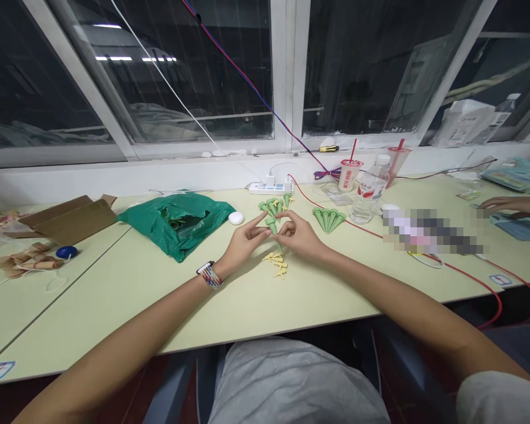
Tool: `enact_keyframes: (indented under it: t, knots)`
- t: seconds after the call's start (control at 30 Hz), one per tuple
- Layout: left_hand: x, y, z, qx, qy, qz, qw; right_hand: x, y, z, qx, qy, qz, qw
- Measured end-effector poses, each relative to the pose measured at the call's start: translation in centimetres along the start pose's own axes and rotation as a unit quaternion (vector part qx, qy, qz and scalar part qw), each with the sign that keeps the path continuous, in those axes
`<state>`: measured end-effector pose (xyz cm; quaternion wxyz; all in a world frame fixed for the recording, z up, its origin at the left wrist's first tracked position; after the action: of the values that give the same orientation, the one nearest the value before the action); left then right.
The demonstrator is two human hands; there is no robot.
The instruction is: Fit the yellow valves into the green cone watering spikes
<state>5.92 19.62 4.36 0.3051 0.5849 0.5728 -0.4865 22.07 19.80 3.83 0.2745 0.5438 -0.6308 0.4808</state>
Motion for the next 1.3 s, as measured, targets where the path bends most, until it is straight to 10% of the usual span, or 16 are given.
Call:
enact_keyframes:
  t: [0.2, 0.4, 1.03, 1.3]
  knots:
    - [1.1, -0.7, -0.4, -0.017, 0.023, -0.031, 0.999, -2.0, -5.2, -1.6, -0.057, -0.031, 0.417, 0.907]
    - [1.5, -1.1, -0.6, -0.021, 0.030, -0.049, 0.998, -4.3, -7.6, -2.7, -0.061, 0.010, 0.545, 0.836]
    - [1.8, -0.9, -0.7, -0.010, 0.030, -0.066, 0.997, -4.9, -8.6, -2.4, -0.068, 0.086, 0.576, 0.810]
    - [2.0, -1.0, -0.8, -0.013, 0.028, -0.058, 0.998, -3.2, -4.1, -4.2, -0.038, 0.017, 0.518, 0.855]
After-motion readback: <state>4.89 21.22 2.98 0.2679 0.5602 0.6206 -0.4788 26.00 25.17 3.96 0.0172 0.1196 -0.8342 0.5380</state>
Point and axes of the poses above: each hand's wrist, its own z-axis away from the middle knuckle, its own y-axis out of the palm, x = y × z, the point moved 8 cm from there along -z, towards the middle knuckle, and after that the axes turned 6 degrees about -x, right-handed, at the moved point
